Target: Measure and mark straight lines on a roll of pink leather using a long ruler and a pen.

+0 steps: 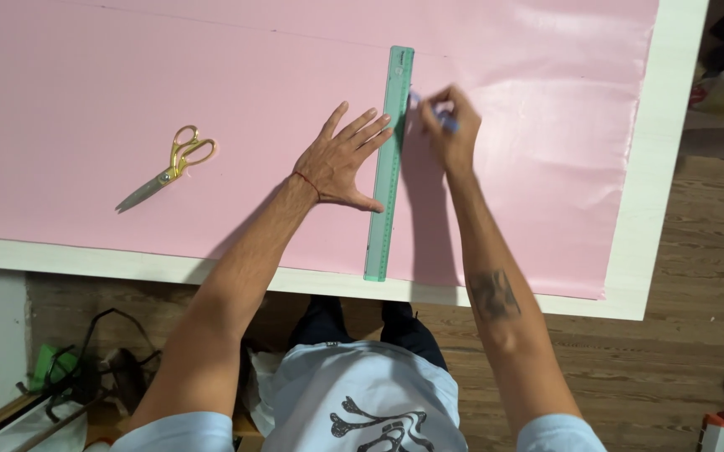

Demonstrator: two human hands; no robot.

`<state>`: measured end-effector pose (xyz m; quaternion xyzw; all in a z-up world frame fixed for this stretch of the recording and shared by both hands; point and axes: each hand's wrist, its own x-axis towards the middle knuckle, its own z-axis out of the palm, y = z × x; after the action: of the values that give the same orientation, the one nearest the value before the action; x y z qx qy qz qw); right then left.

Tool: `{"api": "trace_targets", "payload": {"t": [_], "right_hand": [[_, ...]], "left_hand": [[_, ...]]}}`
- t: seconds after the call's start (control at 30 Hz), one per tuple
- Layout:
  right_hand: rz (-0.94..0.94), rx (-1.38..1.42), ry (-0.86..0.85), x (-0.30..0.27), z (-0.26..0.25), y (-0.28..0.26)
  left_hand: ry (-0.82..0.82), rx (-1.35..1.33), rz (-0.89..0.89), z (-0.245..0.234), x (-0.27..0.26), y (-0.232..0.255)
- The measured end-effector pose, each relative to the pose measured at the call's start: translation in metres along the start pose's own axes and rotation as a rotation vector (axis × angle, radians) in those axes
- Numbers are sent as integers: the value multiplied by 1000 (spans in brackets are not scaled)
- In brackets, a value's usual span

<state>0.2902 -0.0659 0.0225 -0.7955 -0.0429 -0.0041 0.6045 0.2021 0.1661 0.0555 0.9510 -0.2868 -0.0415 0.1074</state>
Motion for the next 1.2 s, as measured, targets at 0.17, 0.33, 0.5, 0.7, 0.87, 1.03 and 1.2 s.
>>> {"api": "trace_targets", "payload": {"t": [0.17,0.33,0.5,0.7,0.87,1.03,1.2], "right_hand": [[-162,-328,-172,-126,-28,-37],[86,-328,-376,-281,-43,-60],[68,-300,-179,-297,-52,-82],[96,-11,152,-285,-89,-89],[-24,116,211,-305,-106,-78],[24,97,210,-319,-99,-64],[233,185,338,-295,-96,-47]], "left_hand": [[26,-41,-8,-5,3,-1],[-21,-27,-15,-3,0,3],[-35,-30,-10,-2,0,3],[-104,124,-98,-35,-32,2],[-59,184,-298,-30,-120,4],[231,80,-555,-4,-196,-12],[387,156,-807,14,-253,-58]]}}
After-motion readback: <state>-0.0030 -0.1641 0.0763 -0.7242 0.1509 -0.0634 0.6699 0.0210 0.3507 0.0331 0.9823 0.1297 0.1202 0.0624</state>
